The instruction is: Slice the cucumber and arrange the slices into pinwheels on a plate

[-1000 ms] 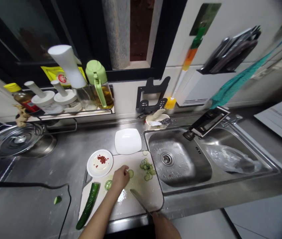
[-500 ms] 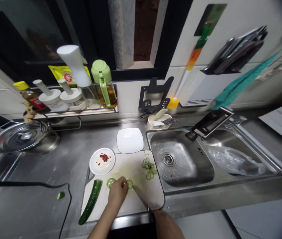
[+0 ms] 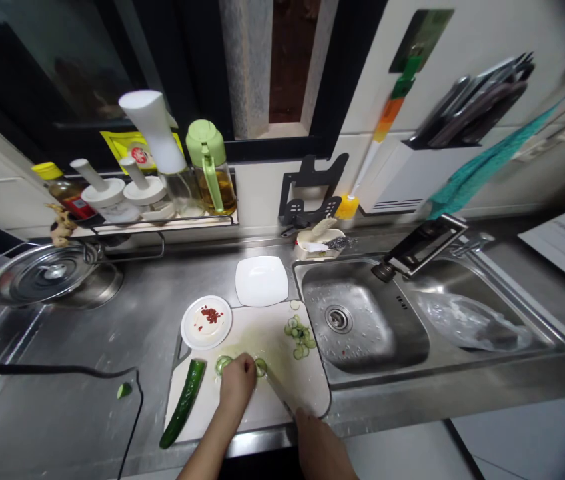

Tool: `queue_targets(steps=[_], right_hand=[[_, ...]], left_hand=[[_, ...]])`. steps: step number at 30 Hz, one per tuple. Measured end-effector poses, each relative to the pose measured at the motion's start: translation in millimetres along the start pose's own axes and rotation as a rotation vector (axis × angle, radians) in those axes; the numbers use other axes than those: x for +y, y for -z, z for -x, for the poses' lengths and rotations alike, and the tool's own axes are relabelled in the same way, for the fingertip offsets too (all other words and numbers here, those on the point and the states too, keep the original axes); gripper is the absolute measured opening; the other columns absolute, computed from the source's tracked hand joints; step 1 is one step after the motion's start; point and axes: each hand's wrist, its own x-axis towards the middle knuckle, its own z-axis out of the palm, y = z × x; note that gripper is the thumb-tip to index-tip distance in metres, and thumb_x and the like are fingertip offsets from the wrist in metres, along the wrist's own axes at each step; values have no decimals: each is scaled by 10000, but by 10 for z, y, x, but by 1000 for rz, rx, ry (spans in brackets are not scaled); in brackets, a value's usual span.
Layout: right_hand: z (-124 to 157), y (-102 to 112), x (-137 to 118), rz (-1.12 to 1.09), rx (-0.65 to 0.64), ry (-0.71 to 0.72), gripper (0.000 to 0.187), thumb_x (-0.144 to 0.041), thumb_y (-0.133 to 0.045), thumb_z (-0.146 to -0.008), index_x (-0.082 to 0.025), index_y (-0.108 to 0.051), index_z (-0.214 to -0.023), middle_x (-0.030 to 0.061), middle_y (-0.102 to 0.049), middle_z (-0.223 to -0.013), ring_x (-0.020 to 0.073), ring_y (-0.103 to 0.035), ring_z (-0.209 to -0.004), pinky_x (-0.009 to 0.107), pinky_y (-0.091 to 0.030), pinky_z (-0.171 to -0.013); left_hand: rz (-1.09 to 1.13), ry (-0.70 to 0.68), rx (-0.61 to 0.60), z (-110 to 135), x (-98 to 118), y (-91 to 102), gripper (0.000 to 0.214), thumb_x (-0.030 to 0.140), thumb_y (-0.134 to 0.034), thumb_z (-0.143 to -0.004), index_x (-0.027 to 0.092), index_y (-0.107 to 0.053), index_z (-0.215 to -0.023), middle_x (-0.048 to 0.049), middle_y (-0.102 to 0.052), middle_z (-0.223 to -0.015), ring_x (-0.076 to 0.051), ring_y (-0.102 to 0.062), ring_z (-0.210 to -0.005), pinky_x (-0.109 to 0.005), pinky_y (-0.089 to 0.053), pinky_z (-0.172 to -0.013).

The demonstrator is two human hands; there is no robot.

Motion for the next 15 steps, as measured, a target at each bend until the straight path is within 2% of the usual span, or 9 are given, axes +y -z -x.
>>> queue_targets(steps=[6,15], right_hand=[[-9,-72,66,-32,31,15,512,46,-222,-834,-108,-624,-1112,177,-698,-1015,256,-665,-959,334,-488,-765],[-4,26,-52,6,-3,2,533,64,-213,-819,-94,-616,-1130,190,-684,-1062,266,-668,-961,351,-498,-785]], left_hand=[[-9,10,-14,-20,20,28,181,130,-515,-798,176,-654,-691,-3,-650,-634,-112,-564,-613,-214,-311,-591],[-31,15,-30,-22,33,47,211,135,-496,-810,181,-662,-688,-10,-668,-649,-115,-574,-620,-218,-316,-595]])
